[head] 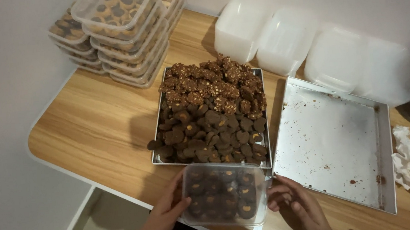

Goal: Manually packing various types of chocolate cookies from a large tray into small plastic containers and stacking them.

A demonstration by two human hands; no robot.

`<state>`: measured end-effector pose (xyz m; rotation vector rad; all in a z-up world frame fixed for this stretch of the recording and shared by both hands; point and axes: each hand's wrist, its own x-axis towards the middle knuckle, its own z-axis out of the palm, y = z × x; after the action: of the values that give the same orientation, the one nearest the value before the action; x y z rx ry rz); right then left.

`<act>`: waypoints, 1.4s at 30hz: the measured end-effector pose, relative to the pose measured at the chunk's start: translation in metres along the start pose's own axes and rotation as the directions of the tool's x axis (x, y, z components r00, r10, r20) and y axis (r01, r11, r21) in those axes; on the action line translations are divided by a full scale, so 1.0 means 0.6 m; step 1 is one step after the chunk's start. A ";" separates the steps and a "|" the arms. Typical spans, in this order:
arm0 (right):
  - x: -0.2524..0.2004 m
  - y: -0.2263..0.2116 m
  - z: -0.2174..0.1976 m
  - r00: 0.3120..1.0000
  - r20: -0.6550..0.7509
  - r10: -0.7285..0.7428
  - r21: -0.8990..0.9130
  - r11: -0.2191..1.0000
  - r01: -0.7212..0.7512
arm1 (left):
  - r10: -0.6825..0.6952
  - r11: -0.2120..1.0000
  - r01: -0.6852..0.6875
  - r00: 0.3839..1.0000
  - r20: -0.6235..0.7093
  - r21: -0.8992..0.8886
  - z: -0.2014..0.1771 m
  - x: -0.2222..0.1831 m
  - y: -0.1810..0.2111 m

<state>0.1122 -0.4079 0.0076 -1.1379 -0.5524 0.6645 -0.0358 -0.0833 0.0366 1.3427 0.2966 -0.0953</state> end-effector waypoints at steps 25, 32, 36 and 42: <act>-0.032 0.029 -0.024 0.990 0.068 -0.122 -0.684 0.717 0.136 | 0.013 0.986 -0.011 1.000 -0.013 0.163 0.000 -0.002 0.009; -0.018 0.047 -0.028 0.954 -0.062 0.294 0.268 0.925 -0.268 | -0.078 0.986 0.090 0.993 -0.084 0.143 0.007 0.003 0.023; -0.022 0.058 -0.042 0.938 -0.083 0.338 0.280 0.911 -0.303 | -0.174 0.982 0.182 0.975 -0.138 0.044 0.010 0.003 0.021; -0.011 0.034 -0.028 0.916 -0.106 0.387 0.241 0.904 -0.354 | -0.182 0.969 0.149 0.970 -0.161 -0.196 0.022 -0.003 0.023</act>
<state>0.1150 -0.4178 -0.0176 -1.0834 -0.1235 0.9352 -0.0320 -0.0929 0.0526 1.1438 0.5569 -0.0862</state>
